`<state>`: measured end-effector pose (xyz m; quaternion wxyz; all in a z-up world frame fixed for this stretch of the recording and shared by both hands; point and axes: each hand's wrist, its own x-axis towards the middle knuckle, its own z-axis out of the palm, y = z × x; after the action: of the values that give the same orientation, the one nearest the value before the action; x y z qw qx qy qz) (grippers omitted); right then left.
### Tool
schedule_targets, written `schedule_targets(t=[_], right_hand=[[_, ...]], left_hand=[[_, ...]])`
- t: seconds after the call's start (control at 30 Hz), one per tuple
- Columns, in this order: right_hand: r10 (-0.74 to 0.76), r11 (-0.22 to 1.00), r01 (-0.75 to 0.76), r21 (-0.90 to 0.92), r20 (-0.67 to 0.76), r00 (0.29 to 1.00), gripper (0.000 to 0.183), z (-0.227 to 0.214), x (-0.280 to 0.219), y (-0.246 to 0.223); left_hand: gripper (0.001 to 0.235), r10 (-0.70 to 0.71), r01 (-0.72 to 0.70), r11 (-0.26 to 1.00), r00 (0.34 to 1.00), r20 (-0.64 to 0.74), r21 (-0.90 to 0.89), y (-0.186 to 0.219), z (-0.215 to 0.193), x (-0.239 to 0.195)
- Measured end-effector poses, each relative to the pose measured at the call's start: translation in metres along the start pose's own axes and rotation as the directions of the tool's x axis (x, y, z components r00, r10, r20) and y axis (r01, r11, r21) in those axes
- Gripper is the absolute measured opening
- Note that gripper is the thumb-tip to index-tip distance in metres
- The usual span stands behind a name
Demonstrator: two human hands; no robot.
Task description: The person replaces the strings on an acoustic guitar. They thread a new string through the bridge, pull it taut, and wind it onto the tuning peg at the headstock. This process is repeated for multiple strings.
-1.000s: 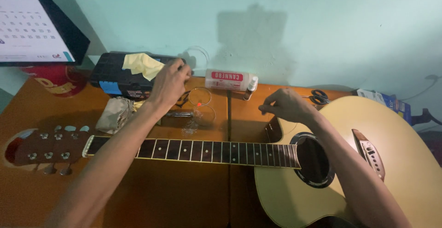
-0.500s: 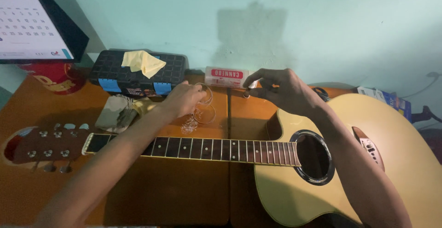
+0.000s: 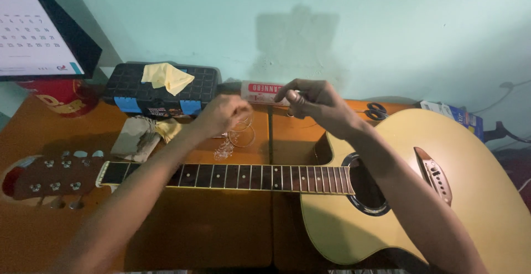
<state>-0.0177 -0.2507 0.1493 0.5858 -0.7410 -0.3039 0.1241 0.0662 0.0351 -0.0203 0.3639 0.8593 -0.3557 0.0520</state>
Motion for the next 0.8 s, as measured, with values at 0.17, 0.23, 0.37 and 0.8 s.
schedule_targets(t=[0.17, 0.23, 0.37, 0.8], right_hand=[[-0.007, 0.989, 0.022, 0.147, -0.104, 0.995, 0.031, 0.023, -0.011, 0.018], [-0.028, 0.98, 0.065, 0.189, -0.194, 0.981, 0.032, 0.027, -0.018, 0.024], [0.05, 0.916, 0.066, 0.395, -0.275, 0.96, 0.035, 0.029, -0.039, 0.028], [0.033, 0.865, 0.184, 0.467, -0.42, 0.907, 0.04, 0.025, -0.089, 0.06]], left_hand=[[0.06, -0.284, 0.254, 0.718, 0.957, 0.061, -0.648, 0.17, -0.027, -0.004], [0.049, -0.264, 0.212, 0.665, 0.964, 0.04, -0.716, 0.19, -0.017, -0.007], [0.02, -0.324, 0.163, 0.638, 0.944, -0.07, -0.753, 0.187, 0.008, -0.015], [0.027, -0.54, 0.009, 0.402, 0.81, -0.229, -0.916, 0.231, 0.041, -0.04]])
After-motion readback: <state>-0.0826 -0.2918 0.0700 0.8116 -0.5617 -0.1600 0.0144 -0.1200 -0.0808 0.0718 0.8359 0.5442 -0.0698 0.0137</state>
